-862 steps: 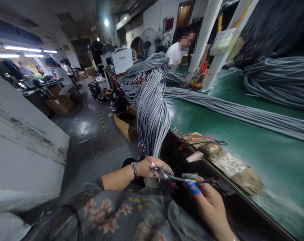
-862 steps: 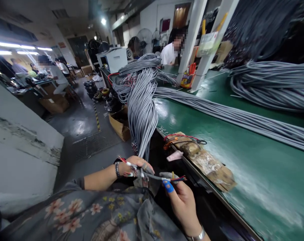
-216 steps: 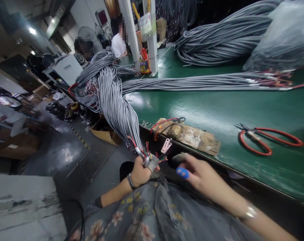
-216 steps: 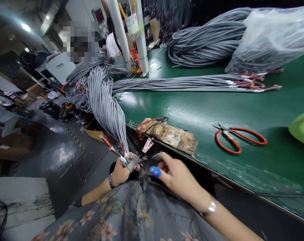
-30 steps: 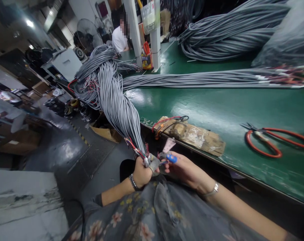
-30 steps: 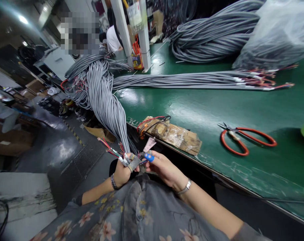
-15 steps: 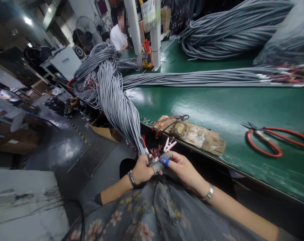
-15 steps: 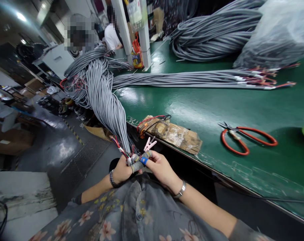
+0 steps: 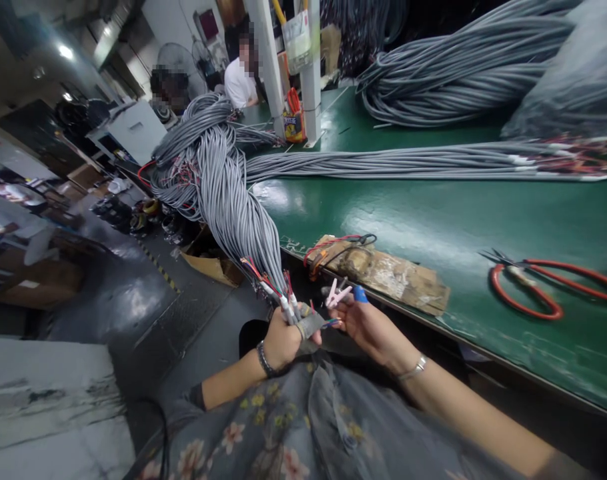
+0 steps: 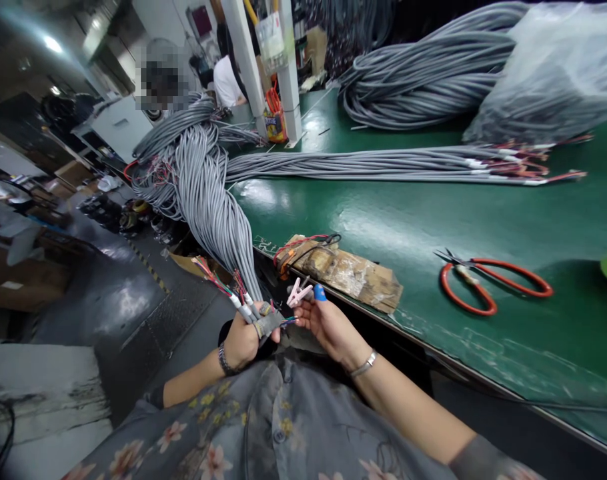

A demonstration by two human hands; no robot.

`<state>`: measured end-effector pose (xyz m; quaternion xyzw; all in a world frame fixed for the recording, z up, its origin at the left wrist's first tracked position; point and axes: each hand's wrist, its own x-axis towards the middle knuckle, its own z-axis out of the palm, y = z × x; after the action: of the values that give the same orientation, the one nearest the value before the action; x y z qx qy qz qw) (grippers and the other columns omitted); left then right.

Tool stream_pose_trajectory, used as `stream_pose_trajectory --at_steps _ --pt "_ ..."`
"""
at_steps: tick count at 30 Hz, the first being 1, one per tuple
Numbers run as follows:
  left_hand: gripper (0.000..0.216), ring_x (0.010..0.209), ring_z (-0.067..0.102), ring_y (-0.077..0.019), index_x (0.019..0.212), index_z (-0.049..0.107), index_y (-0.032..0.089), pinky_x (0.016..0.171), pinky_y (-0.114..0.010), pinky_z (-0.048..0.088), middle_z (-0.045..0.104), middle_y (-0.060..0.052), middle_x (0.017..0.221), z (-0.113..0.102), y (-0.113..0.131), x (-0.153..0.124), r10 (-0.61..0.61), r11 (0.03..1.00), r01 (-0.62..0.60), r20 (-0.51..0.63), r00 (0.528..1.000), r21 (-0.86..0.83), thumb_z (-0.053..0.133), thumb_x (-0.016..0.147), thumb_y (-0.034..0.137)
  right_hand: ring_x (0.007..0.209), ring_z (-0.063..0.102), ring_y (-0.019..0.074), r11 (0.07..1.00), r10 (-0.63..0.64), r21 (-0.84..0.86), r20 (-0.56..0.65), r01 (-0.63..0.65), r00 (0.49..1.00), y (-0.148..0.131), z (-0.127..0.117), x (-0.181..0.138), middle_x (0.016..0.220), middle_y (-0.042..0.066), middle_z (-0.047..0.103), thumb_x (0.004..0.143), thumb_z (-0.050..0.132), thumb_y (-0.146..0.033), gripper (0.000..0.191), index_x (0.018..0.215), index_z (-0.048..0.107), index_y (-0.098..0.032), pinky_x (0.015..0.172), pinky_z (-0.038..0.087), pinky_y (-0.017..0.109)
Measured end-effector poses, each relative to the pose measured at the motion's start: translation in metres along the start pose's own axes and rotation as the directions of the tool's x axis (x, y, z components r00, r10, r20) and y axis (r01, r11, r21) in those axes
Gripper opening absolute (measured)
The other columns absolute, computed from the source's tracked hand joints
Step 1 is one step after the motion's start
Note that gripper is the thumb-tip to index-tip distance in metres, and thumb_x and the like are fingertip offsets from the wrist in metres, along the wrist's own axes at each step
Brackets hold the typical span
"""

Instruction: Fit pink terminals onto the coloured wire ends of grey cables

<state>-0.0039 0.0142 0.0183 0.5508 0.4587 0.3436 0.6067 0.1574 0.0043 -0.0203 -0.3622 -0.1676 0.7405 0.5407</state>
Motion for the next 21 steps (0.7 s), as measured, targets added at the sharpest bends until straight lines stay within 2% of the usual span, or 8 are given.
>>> stream_pose_trajectory --at_steps 4,9,14,18,21 --pt "0.042 0.046 0.049 -0.0109 0.046 0.059 0.017 0.056 -0.026 0.041 0.056 -0.002 0.044 0.005 0.001 0.006 -0.007 1.000 0.007 0.004 1.000 -0.025 0.069 0.072 0.048 0.063 0.054 0.0177 0.987 -0.128 -0.093 0.027 0.130 0.991 -0.003 0.008 0.006 0.068 0.003 0.065 0.057 0.071 -0.074 0.055 0.072 0.069 -0.021 0.059 0.043 0.029" --pt "0.040 0.046 0.047 -0.0098 0.047 0.058 0.017 0.056 -0.025 0.039 0.056 0.000 0.045 0.008 -0.004 0.010 -0.007 1.000 0.007 0.026 1.000 -0.004 0.070 0.073 0.044 0.063 0.054 0.0179 0.980 -0.182 -0.096 -0.053 0.177 0.982 -0.002 0.013 0.006 0.068 0.002 0.065 0.056 0.073 -0.072 0.053 0.071 0.070 -0.021 0.061 0.042 0.031" --pt "0.040 0.047 0.048 -0.0102 0.047 0.058 0.017 0.056 -0.025 0.038 0.055 0.000 0.045 0.008 -0.009 0.011 0.010 0.999 -0.011 0.046 0.999 0.032 0.069 0.075 0.043 0.063 0.054 0.0164 0.991 -0.135 -0.016 -0.091 0.134 0.987 -0.002 0.015 0.006 0.067 0.002 0.066 0.049 0.080 -0.068 0.052 0.068 0.070 -0.021 0.059 0.044 0.028" --pt "0.040 0.045 0.048 -0.0101 0.048 0.057 0.017 0.053 -0.025 0.039 0.056 -0.001 0.045 0.007 -0.004 0.007 -0.016 1.000 0.016 0.006 1.000 0.019 0.071 0.071 0.046 0.061 0.054 0.0143 0.997 -0.044 0.063 -0.018 0.045 0.999 -0.003 0.012 -0.001 0.068 0.002 0.065 0.053 0.076 -0.071 0.054 0.071 0.071 -0.021 0.057 0.045 0.026" --pt "0.042 0.044 0.048 -0.0106 0.047 0.058 0.016 0.051 -0.025 0.038 0.055 -0.001 0.045 0.005 0.001 0.002 -0.023 0.998 0.023 -0.006 1.000 0.058 0.071 0.070 0.049 0.056 0.053 0.0123 0.998 0.046 0.038 0.023 -0.047 0.999 -0.002 0.007 -0.012 0.066 0.002 0.063 0.052 0.075 -0.072 0.056 0.069 0.069 -0.019 0.054 0.045 0.025"
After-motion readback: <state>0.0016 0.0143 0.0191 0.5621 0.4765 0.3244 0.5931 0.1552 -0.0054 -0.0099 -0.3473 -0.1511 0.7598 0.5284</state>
